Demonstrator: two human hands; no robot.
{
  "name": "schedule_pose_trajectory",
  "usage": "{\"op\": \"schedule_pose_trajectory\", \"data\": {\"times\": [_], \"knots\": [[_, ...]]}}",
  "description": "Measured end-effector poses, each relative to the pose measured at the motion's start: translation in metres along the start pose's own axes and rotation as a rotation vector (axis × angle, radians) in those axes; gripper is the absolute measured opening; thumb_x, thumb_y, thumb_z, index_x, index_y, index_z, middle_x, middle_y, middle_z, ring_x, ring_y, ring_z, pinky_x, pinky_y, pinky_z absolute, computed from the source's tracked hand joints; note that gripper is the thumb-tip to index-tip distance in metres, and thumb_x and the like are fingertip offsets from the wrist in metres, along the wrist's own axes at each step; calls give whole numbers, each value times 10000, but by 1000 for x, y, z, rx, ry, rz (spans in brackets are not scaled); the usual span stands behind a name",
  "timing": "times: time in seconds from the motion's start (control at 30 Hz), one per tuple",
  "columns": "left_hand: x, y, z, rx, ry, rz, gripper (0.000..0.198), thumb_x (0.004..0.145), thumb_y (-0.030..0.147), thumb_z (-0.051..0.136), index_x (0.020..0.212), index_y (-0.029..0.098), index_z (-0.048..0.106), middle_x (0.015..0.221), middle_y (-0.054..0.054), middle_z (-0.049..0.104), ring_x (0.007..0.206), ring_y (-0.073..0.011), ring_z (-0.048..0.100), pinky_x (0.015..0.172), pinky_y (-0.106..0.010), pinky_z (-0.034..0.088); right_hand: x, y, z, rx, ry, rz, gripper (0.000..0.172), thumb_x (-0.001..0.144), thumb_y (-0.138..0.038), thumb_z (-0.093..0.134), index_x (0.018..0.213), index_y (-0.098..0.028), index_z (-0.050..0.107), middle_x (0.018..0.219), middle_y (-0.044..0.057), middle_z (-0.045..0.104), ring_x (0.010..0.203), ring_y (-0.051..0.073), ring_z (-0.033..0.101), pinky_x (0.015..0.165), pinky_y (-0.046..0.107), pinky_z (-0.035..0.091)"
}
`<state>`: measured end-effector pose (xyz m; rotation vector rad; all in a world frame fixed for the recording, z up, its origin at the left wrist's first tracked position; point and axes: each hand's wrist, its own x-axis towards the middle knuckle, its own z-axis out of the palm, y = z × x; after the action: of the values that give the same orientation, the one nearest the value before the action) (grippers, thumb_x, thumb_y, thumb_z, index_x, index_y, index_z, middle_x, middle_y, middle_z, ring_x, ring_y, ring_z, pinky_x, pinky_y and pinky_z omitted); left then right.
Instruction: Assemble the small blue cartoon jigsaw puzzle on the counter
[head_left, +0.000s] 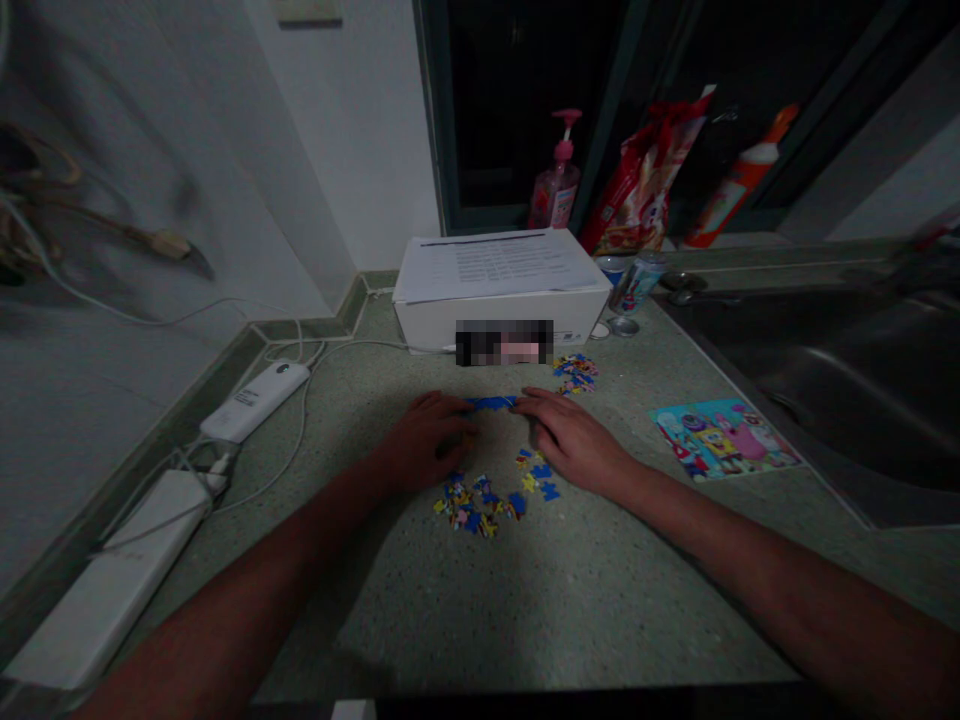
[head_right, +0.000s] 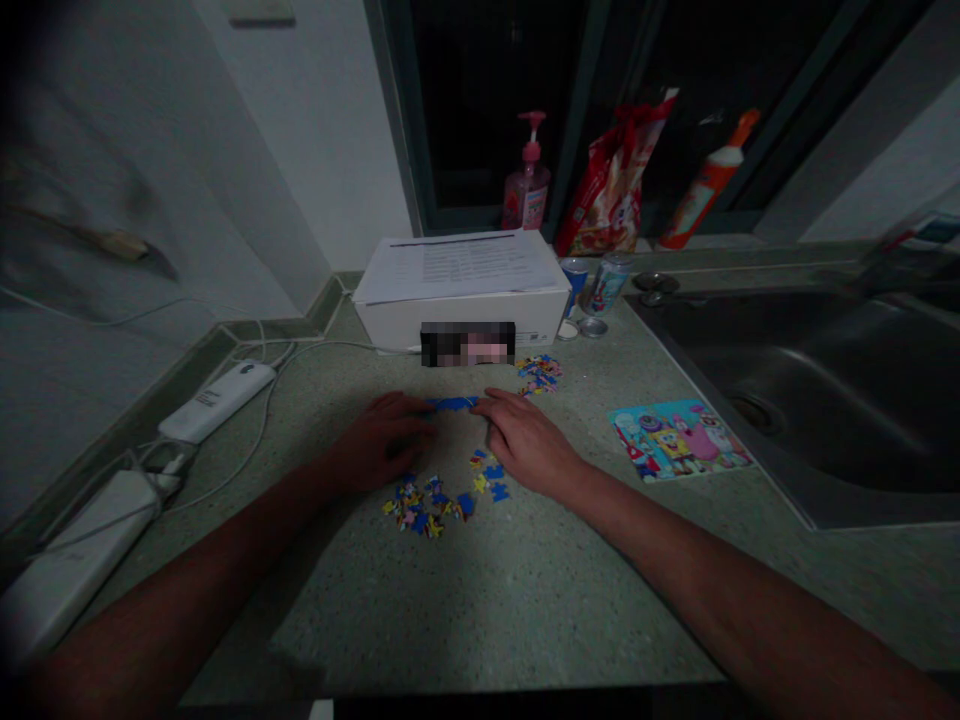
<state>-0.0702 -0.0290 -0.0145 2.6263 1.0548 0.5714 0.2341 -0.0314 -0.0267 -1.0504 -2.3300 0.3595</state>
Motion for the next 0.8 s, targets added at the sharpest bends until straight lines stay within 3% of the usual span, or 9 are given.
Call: {"op": "schedule_pose_trajectory", "data": {"times": [0.8], "knots": [[0, -1, 2, 10, 35, 22, 243, 980, 245, 647, 1181, 243, 784, 1403, -119, 724, 1287, -310, 665, 1206, -614, 452, 0, 1, 1, -19, -9, -19, 454, 978, -113, 465, 1368, -178, 689, 1396, 153, 747, 1466, 325, 593, 1198, 604, 513]]}}
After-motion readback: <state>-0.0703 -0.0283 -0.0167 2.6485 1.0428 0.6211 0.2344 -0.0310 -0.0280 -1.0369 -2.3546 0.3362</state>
